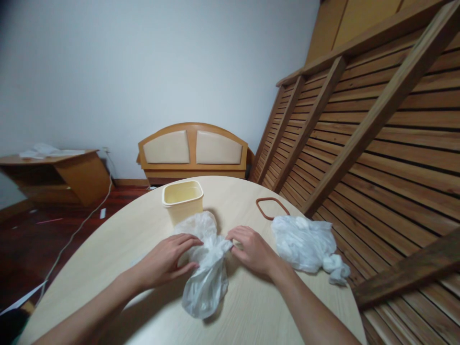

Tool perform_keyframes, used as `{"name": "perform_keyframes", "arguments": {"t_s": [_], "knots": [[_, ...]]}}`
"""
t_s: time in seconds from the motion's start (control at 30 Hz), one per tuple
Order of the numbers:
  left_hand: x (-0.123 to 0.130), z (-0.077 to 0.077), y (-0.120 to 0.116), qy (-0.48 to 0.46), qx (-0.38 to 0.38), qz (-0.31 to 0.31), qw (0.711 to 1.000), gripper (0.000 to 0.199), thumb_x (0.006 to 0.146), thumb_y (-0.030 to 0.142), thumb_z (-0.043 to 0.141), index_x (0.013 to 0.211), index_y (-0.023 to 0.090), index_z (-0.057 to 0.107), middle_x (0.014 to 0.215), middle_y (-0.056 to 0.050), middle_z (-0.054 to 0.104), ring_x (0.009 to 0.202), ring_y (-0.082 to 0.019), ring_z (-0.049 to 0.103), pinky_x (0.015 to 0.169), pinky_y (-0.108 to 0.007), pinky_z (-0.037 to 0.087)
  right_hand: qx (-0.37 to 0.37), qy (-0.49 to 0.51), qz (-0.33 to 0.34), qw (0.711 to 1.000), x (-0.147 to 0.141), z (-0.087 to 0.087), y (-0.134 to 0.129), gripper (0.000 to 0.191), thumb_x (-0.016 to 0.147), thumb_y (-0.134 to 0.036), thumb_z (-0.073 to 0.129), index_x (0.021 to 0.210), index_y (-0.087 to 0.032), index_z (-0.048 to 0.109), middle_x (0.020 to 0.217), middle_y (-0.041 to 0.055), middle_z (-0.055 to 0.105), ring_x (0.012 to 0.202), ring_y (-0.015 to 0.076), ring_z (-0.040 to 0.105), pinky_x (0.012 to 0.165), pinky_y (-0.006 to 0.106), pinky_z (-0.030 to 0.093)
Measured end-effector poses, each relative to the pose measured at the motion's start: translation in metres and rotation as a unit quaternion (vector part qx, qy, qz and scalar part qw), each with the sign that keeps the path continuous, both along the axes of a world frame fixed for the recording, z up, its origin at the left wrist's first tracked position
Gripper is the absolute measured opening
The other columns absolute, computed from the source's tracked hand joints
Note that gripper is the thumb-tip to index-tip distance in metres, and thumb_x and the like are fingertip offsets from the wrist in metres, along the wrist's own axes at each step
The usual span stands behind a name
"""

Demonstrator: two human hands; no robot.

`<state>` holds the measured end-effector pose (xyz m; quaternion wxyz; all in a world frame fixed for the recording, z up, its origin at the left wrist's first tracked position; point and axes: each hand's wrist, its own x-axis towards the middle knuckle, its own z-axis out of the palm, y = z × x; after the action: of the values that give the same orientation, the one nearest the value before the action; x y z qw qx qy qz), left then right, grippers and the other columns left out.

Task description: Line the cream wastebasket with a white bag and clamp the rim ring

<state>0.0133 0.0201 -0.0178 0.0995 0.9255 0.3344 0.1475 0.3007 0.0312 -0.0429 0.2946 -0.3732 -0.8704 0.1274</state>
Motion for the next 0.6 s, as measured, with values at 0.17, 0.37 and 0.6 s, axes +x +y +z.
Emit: {"name": "perform_keyframes", "arguments": {"t_s": [0.17,0.37,0.6], "knots": [[0.005,0.002,-0.006,-0.038,0.010,-0.015,0.999,0.036,0.093,0.046,0.058,0.120,0.021,0.059,0.121,-0.010,0.067,0.110,-0.027,0.064,0.096,-0.044,0.052,0.001,0.046,-0.082,0.996,0.025,0.008,0.007,0.022,0.094,-0.024,0.053,0.098,-0.020,0.074,0.099,0.0074,0.075,0.096,0.0222,0.068,0.088,0.036,0.052],[0.028,-0.015,-0.029,-0.142,-0.008,-0.021,0.990,0.029,0.094,0.039,0.059,0.119,0.023,0.056,0.114,-0.009,0.068,0.105,-0.025,0.063,0.092,-0.042,0.051,0.034,0.088,-0.119,0.988,0.026,0.010,0.006,0.026,0.093,-0.023,0.055,0.107,-0.021,0.077,0.091,0.0062,0.075,0.084,0.0204,0.070,0.077,0.033,0.054],[0.046,-0.027,-0.046,-0.311,-0.088,0.057,0.945,0.022,0.091,0.035,0.064,0.108,0.022,0.058,0.098,-0.005,0.069,0.088,-0.020,0.065,0.078,-0.034,0.051,0.129,0.079,-0.046,0.987,-0.009,0.009,-0.012,0.033,0.087,-0.007,0.055,0.110,-0.023,0.072,0.095,0.0053,0.073,0.089,0.0212,0.068,0.079,0.036,0.054]]}}
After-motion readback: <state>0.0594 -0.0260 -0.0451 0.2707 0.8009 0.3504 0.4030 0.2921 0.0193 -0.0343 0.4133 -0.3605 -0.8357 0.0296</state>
